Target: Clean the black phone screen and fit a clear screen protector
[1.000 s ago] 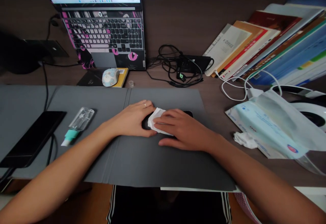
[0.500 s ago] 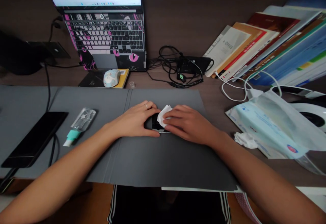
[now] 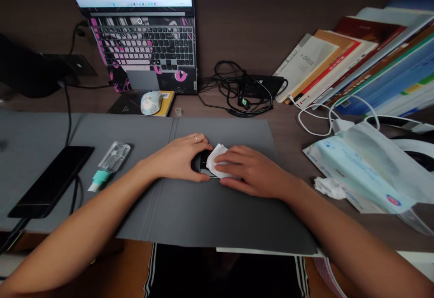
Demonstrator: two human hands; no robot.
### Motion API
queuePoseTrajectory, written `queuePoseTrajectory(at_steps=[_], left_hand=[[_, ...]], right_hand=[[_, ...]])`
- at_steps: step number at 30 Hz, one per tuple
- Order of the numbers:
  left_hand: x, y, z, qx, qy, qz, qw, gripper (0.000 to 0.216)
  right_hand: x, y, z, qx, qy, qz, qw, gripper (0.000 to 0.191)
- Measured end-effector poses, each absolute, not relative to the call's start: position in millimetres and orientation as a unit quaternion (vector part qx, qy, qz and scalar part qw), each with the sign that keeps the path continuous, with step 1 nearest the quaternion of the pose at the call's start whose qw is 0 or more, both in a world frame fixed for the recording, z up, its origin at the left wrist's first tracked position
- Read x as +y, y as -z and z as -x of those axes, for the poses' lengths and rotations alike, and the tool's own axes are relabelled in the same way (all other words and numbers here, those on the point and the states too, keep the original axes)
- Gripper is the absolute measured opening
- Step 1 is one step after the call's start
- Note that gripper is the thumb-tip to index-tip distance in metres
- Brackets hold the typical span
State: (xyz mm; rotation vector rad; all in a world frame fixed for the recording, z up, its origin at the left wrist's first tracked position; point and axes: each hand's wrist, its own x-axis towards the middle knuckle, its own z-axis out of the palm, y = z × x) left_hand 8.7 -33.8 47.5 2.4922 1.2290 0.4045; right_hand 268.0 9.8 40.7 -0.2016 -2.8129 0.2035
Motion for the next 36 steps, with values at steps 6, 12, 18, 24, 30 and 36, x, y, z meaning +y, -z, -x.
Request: queuePoseTrajectory(at_steps=[6,12,18,24,30,36], left_hand=[[-34.5,-47.6,-4.0,0.443,-0.128,-0.871,0.168,0.059],[-34.9,-46.5,-4.4,0.449,-0.135,-0.864,0.185,0.052],[-35.4,-48.5,-3.8,0.459,-0.124,-0.857,0.197,0.051],[-35.5,-48.9,-3.5,0.46,-0.117,-0.857,0.201,0.05],[-35.8,-48.4,-3.9,0.465,-0.116,-0.853,0.207,0.05],[-35.8,-48.9,-3.5,0.464,-0.12,-0.851,0.213,0.049]], right_hand=[[8.7,-42.7,-268.4,-0.98,-0.079,0.085,0.162,0.028],[9.7,-42.1,-269.6,-0.976,-0.084,0.103,0.172,0.027],[8.6,-44.8,-269.0,-0.979,-0.096,0.09,0.155,0.025],[11.7,-46.1,-272.6,-0.978,-0.094,0.098,0.161,0.023],[14.9,-44.3,-272.5,-0.975,-0.089,0.123,0.162,0.023],[16.5,-43.2,-272.8,-0.974,-0.098,0.114,0.168,0.022]])
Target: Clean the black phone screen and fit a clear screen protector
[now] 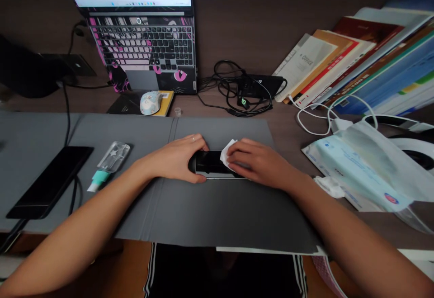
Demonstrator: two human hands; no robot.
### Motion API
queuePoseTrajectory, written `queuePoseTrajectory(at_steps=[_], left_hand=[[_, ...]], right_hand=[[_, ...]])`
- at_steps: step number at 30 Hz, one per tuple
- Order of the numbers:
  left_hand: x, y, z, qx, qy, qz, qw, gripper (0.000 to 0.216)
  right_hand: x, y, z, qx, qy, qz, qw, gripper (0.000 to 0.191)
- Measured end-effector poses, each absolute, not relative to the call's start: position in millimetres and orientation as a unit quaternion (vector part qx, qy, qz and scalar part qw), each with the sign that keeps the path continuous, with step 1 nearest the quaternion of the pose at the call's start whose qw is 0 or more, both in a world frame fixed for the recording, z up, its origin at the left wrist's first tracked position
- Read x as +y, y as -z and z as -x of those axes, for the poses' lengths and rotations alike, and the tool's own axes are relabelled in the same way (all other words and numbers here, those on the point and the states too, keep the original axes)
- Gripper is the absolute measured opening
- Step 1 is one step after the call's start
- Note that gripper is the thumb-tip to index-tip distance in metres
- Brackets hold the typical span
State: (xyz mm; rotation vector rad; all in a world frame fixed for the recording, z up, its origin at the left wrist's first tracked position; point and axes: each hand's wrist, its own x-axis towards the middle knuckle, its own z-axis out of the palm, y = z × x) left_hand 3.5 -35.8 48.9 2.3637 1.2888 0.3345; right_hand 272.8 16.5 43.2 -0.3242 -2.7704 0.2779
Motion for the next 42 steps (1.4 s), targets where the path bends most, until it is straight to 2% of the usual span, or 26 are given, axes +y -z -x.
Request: queuePoseTrajectory(at_steps=[29,42], left_hand=[[-38.3,-50.9,-4.7,0.463,-0.119,-0.853,0.209,0.048],[-37.6,-48.0,-3.0,0.462,-0.117,-0.855,0.204,0.048]], right_hand=[[21.5,-50.1,-282.4,-0.974,-0.114,0.147,0.133,0.017],[22.1,-45.1,-278.9,-0.961,-0.142,0.175,0.159,0.019]])
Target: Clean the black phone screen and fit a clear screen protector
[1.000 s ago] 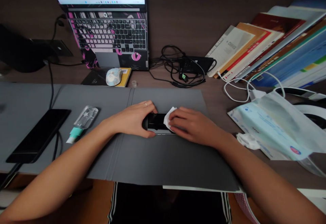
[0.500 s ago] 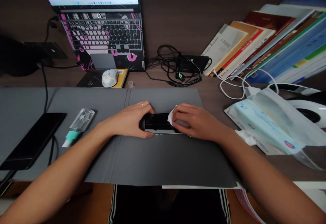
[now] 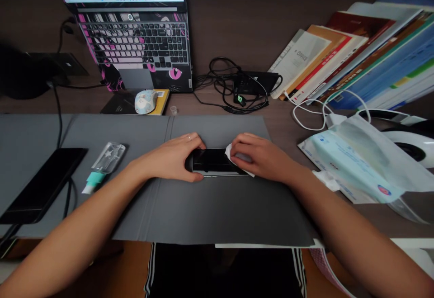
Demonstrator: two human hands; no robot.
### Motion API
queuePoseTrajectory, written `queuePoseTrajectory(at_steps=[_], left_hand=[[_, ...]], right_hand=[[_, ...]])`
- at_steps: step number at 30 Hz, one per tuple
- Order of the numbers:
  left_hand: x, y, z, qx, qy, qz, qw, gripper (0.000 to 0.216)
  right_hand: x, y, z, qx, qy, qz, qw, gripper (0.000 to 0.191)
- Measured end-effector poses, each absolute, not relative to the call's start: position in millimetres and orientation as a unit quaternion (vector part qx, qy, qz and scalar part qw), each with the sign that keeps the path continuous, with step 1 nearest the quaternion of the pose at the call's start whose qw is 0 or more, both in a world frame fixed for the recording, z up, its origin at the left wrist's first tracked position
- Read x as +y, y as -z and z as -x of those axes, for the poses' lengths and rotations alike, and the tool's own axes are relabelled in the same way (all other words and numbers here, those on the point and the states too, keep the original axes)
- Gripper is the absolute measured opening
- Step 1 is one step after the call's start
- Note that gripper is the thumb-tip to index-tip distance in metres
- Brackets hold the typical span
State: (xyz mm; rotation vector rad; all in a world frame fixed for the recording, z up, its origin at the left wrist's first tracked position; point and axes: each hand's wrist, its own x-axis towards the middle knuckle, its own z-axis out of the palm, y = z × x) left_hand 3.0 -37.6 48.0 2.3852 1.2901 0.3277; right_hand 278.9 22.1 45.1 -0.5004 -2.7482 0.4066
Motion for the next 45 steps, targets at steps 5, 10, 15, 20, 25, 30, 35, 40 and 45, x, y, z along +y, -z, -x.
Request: queuePoseTrajectory(at_steps=[5,10,15,20,25,30,35,40,45], left_hand=[[-37.8,-49.5,-3.8,0.463,-0.118,-0.854,0.207,0.048],[-36.8,-46.6,-2.5,0.459,-0.124,-0.856,0.205,0.049],[-36.4,-45.0,-1.1,0.459,-0.126,-0.856,0.203,0.05],[-37.0,-46.9,-2.1,0.463,-0.117,-0.854,0.206,0.049],[-37.0,-47.8,-2.5,0.465,-0.114,-0.853,0.207,0.049],[-37.0,-48.1,-2.3,0.467,-0.11,-0.853,0.207,0.05],[-37.0,-49.3,-2.8,0.47,-0.107,-0.852,0.205,0.049],[-36.9,-49.3,-3.2,0.466,-0.105,-0.855,0.203,0.05],[-36.6,-46.8,-1.9,0.471,-0.105,-0.852,0.202,0.05]], right_hand=[[19.6,-43.9,-276.5,-0.964,-0.155,0.156,0.147,0.017],[17.5,-43.5,-274.4,-0.962,-0.147,0.168,0.16,0.019],[16.6,-42.5,-273.5,-0.965,-0.143,0.159,0.152,0.021],[18.0,-42.4,-275.2,-0.963,-0.138,0.176,0.154,0.022],[18.6,-42.6,-276.2,-0.964,-0.144,0.168,0.15,0.021],[19.2,-42.6,-276.3,-0.965,-0.146,0.163,0.144,0.019],[19.6,-43.2,-276.0,-0.962,-0.151,0.167,0.157,0.017],[18.4,-42.6,-274.9,-0.968,-0.162,0.132,0.139,0.017],[19.9,-42.3,-276.5,-0.964,-0.157,0.15,0.153,0.018]])
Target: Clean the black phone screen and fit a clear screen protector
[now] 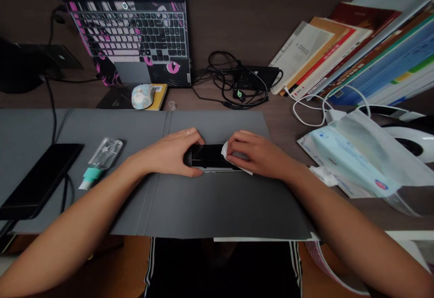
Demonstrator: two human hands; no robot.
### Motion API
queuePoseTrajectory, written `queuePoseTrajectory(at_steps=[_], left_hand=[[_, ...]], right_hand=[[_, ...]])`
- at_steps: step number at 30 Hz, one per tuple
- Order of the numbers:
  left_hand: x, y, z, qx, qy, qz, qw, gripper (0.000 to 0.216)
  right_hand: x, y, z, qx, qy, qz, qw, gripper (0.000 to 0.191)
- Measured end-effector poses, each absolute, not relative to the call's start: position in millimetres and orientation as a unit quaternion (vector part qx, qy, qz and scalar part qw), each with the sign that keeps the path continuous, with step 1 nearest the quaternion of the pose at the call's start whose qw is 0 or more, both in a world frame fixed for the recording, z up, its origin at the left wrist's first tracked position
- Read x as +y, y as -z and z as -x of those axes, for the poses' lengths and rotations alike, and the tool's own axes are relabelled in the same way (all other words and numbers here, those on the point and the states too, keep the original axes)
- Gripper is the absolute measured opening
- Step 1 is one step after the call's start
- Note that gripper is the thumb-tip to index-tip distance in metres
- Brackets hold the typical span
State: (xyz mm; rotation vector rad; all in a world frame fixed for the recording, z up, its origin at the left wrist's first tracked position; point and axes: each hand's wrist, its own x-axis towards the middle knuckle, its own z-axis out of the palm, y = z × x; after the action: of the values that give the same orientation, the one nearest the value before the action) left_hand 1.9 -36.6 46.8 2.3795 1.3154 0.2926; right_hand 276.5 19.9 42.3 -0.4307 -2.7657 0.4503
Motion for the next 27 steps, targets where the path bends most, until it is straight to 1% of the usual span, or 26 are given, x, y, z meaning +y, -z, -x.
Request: queuePoseTrajectory(at_steps=[5,9,14,18,23,27], left_hand=[[-36.0,-45.6,-0.4,0.468,-0.109,-0.853,0.206,0.051],[-36.3,-46.9,-0.8,0.467,-0.109,-0.853,0.207,0.05],[-36.1,-47.8,-1.2,0.466,-0.107,-0.853,0.209,0.051],[-36.2,-48.0,-1.1,0.469,-0.104,-0.853,0.205,0.052],[-37.1,-49.8,-2.4,0.47,-0.107,-0.852,0.204,0.051],[-36.8,-49.3,-2.4,0.471,-0.106,-0.851,0.207,0.051]], right_hand=[[15.0,-44.4,-273.9,-0.971,-0.159,0.112,0.137,0.021],[14.8,-44.4,-273.8,-0.968,-0.156,0.13,0.15,0.023],[16.7,-44.5,-274.8,-0.972,-0.16,0.101,0.137,0.024],[19.1,-46.1,-276.8,-0.965,-0.161,0.136,0.158,0.028],[18.4,-46.5,-275.9,-0.966,-0.195,0.088,0.144,0.027],[19.8,-44.2,-276.6,-0.964,-0.186,0.101,0.163,0.026]])
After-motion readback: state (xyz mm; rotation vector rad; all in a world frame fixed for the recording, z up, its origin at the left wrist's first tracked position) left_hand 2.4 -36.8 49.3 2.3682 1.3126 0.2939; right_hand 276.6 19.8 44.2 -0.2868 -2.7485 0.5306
